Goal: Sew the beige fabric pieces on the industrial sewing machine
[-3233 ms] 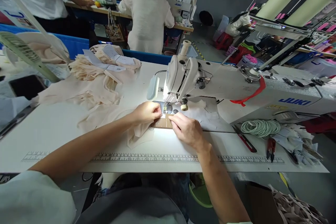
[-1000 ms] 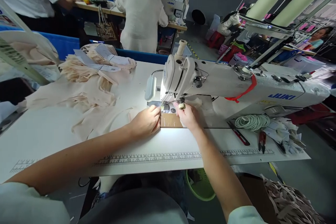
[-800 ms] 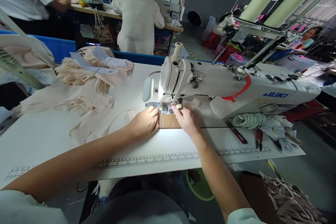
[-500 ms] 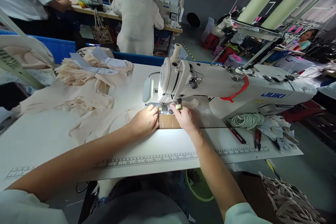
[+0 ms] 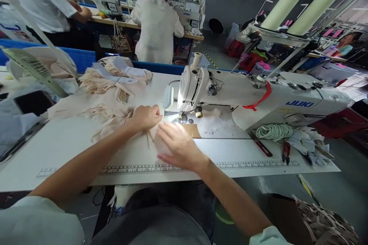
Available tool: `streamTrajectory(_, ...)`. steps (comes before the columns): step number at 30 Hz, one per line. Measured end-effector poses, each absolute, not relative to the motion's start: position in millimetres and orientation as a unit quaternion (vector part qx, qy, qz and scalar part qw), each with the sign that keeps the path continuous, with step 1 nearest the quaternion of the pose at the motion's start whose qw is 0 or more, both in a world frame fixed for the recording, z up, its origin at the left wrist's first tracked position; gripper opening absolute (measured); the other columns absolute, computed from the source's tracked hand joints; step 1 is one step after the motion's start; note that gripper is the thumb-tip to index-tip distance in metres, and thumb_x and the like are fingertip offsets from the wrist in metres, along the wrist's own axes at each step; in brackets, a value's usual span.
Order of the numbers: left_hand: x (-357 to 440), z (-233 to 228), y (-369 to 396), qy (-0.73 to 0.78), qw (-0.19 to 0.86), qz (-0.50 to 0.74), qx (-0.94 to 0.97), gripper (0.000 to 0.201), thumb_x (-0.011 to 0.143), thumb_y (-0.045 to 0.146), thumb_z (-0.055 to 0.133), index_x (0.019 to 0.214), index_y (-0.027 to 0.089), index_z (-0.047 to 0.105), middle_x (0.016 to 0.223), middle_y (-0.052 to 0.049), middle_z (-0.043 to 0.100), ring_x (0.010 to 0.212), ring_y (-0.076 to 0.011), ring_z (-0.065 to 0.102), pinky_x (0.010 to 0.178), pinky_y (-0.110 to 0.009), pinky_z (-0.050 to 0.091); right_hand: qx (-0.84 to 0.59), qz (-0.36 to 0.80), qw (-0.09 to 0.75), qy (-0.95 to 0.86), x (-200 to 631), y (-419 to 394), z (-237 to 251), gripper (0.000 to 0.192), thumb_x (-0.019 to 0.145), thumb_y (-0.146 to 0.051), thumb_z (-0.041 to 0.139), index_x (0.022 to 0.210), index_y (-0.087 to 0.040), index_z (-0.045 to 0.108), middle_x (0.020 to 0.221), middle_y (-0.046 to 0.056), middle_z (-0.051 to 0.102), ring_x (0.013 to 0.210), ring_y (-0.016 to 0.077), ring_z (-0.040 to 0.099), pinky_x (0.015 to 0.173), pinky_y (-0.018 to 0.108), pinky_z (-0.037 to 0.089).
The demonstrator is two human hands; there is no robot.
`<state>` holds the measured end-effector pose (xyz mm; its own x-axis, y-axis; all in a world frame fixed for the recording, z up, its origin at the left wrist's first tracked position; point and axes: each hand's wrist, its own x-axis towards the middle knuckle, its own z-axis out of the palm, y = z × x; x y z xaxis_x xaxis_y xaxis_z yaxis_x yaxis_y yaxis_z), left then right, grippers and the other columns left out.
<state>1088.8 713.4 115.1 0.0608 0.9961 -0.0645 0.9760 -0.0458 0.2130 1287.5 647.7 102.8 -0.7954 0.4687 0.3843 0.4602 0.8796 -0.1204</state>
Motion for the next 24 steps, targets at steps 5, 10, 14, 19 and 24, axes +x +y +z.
streamTrajectory(5,1062.5,129.7,677.6,0.619,0.287,0.073,0.727,0.029,0.084,0.046,0.049,0.077,0.020,0.058,0.058,0.001,0.053,0.060,-0.0171,0.051,0.059,-0.026,0.035,-0.213,0.026,0.206,-0.955,1270.0,598.9,82.0,0.084,0.084,-0.065,0.065,0.141,-0.005,0.047,0.136,0.022,0.057,0.128,0.0359,0.047,0.110,0.057,0.036)
streamTrajectory(10,982.8,135.8,580.7,0.583,0.510,0.071,0.629,0.044,0.077,0.064,0.059,0.076,0.020,0.058,0.048,0.005,0.036,0.043,-0.0106,0.033,0.045,-0.022,0.023,-0.239,0.194,0.352,-0.884,1291.5,539.5,68.8,0.015,0.098,-0.017,0.051,0.092,-0.018,0.066,0.081,0.005,0.067,0.079,0.0183,0.058,0.073,0.032,0.048)
streamTrajectory(14,934.4,118.6,493.5,0.576,0.605,0.039,0.549,0.043,0.081,0.062,0.063,0.076,0.019,0.061,0.061,0.003,0.046,0.044,-0.0083,0.035,0.044,-0.020,0.024,-0.315,0.599,0.325,-0.661,1314.5,502.3,45.7,0.022,0.099,-0.035,0.054,0.084,-0.021,0.061,0.067,-0.001,0.061,0.062,0.0130,0.057,0.061,0.027,0.047)
streamTrajectory(19,944.3,59.1,464.9,0.573,0.613,0.018,0.544,0.041,0.086,0.058,0.058,0.078,0.018,0.061,0.068,0.001,0.047,0.059,-0.0116,0.037,0.055,-0.021,0.028,-0.407,0.697,0.242,-0.538,1318.1,489.3,-24.1,0.036,0.089,-0.057,0.061,0.087,-0.022,0.062,0.070,0.000,0.063,0.067,0.0163,0.063,0.068,0.030,0.052)
streamTrajectory(24,966.4,23.0,481.7,0.559,0.647,0.084,0.513,0.048,0.078,0.064,0.062,0.072,0.017,0.051,0.067,0.001,0.043,0.066,-0.0140,0.041,0.063,-0.024,0.033,-0.324,0.586,0.116,-0.734,1276.9,498.9,-73.2,0.058,0.081,-0.047,0.074,0.132,-0.025,0.058,0.135,0.009,0.060,0.123,0.0255,0.057,0.103,0.040,0.047)
